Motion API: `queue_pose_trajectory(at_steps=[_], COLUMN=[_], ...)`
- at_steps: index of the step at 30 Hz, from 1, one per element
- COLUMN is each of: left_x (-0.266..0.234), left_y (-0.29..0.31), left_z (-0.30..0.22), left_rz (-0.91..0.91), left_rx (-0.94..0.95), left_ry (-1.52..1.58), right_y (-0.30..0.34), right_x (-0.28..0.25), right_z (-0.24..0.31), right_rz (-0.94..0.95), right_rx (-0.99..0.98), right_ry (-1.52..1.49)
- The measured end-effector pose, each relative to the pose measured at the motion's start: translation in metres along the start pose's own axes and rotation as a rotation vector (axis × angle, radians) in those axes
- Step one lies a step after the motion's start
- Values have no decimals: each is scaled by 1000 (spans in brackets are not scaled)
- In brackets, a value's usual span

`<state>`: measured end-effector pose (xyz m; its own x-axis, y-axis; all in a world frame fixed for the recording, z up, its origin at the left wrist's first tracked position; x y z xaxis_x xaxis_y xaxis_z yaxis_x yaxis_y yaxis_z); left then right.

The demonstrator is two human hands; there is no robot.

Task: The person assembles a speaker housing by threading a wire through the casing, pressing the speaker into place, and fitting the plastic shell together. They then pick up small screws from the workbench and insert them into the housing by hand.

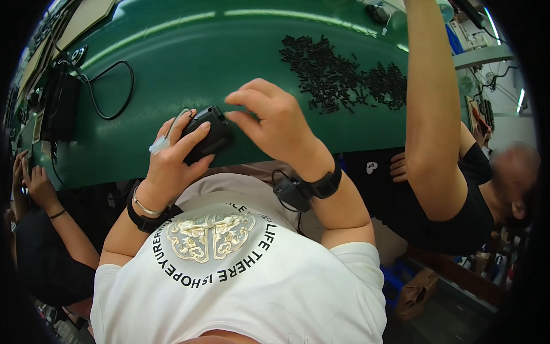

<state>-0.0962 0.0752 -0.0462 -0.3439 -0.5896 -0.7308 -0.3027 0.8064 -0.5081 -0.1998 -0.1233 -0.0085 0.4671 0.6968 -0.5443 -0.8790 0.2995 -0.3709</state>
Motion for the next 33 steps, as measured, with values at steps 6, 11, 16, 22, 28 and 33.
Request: queue_pose_trajectory(at_steps=[6, 11, 16, 22, 28, 33], left_x=[4, 10, 10, 10, 10, 13], left_y=[-8, -13, -15, -16, -15, -14], left_z=[4, 2, 0, 0, 0, 1], left_rz=[56, 71, 72, 52, 56, 58], left_rx=[56, 54, 54, 69, 67, 39], left_ry=[78, 108, 88, 95, 73, 127], right_y=[55, 61, 61, 52, 38, 35], right_x=[-60, -60, -61, -64, -61, -63], right_z=[-52, -57, -64, -66, -72, -78], right_rz=[-265, -255, -231, -181, -122, -150], right_rx=[352, 308, 162, 5, -117, 51], right_ry=[260, 428, 522, 607, 703, 487])
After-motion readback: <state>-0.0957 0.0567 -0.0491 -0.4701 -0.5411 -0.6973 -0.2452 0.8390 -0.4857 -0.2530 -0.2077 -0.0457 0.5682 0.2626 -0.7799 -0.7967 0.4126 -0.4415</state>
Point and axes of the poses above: each hand's wrist, its own y-axis away from the middle knuckle, its own x-axis out of the palm, z = x × y, the point moved 1 cm from there along -y, towards the middle knuckle, and after that the axes turned 5 degrees about x, right-handed, at the moved point
